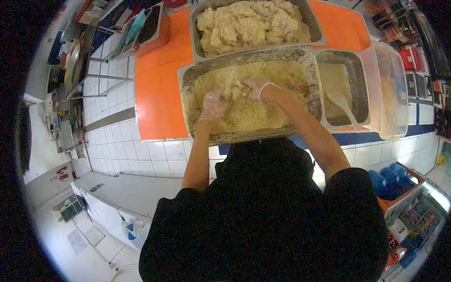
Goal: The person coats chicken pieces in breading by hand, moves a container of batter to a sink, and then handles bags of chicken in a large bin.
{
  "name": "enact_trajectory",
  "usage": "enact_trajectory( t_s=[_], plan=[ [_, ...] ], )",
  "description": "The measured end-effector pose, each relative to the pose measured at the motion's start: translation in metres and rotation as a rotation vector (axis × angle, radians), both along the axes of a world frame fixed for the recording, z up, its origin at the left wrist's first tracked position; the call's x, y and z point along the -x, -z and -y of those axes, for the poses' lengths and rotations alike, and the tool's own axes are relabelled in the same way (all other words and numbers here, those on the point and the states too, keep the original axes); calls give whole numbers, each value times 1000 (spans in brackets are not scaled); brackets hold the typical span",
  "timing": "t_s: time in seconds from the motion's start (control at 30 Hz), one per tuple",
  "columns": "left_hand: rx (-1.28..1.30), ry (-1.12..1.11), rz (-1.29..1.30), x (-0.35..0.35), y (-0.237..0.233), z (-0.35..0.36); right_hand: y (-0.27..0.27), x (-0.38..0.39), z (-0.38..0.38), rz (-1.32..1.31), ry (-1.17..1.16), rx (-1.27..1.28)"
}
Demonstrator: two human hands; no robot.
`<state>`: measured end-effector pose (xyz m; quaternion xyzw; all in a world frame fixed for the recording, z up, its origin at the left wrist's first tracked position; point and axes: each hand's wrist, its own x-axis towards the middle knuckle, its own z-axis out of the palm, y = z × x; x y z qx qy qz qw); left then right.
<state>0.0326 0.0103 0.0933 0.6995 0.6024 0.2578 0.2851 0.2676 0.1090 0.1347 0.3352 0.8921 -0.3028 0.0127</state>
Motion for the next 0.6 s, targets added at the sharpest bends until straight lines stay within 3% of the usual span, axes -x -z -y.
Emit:
enact_trajectory(
  t_s=[0.07,0.13,0.17,0.2,0.23,0.3,0.33,0.37,0.4,0.43,0.5,0.53,0.57,0.6],
  plan=[
    [46,-4,-84,-7,-25,21,19,-17,17,41,104,14],
    [327,-189,-300,-16,-27,42,35,-25,41,80,203,23],
    [334,-189,-299,-21,-16,46,40,-28,60,245,184,16],
    [433,-31,-447,-25,9,53,44,-29,70,410,161,6],
    [527,128,-593,-30,28,57,47,-21,70,410,156,6],
    [497,233,-557,-40,44,56,51,2,73,649,-143,334],
    [463,340,-521,-44,48,54,77,0,74,648,-144,332],
    [463,339,-523,-49,37,54,117,-5,77,351,-136,329],
    [444,134,-338,-54,17,52,140,-7,77,55,-129,320],
    [420,-69,-152,-57,3,51,117,-3,72,53,-130,320],
    [354,-172,-49,-42,0,36,32,9,56,-3,199,361],
    [291,-277,57,-37,-1,28,24,12,48,25,283,315],
    [303,-273,60,-36,-5,19,24,15,39,55,365,271],
    [228,-340,-139,-35,-12,6,30,19,35,60,367,278]
  ],
)
